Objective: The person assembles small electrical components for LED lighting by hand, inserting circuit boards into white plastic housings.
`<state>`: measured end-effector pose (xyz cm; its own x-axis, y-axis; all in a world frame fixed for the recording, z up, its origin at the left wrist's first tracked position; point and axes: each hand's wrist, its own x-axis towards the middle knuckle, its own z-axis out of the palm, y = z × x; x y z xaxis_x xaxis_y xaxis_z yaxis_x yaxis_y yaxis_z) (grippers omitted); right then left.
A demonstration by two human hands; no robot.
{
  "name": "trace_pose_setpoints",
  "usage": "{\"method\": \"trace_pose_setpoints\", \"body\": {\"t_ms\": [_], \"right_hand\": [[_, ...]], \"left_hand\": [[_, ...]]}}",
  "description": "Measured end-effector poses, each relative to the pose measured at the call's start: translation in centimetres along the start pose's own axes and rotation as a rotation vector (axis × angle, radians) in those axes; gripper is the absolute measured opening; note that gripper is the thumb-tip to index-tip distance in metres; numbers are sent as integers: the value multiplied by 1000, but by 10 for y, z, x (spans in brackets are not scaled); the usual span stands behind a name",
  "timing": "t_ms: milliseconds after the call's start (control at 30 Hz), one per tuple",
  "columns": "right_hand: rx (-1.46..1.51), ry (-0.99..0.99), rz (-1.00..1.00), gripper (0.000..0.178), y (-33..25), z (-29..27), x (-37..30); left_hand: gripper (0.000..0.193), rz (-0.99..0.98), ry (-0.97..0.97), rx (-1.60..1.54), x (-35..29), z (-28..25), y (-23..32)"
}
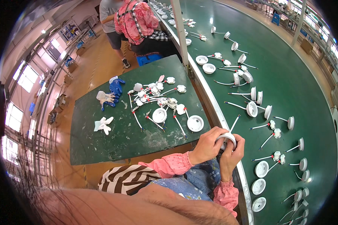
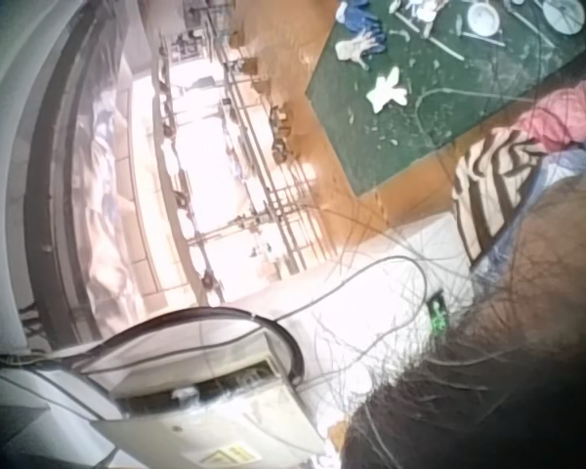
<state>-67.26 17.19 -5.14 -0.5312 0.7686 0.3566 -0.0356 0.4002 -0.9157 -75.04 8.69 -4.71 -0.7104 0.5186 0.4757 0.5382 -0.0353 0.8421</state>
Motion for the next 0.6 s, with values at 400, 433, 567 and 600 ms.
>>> {"method": "trace_pose_setpoints", "body": {"t_ms": [400, 433, 567, 600], "right_hand": [[49, 79, -94, 5, 8, 13, -3], [60, 61, -48, 5, 10, 16, -4], [76, 62, -42, 6, 4, 16, 1], [74, 64, -37, 6, 5, 15, -1]], "left_hand": [[23, -50, 12, -31, -2, 0, -6], [23, -35, 42, -7, 0, -1, -7], [24, -29, 25, -13, 5, -2, -6], [24, -33, 20, -14, 3, -1, -5]]}}
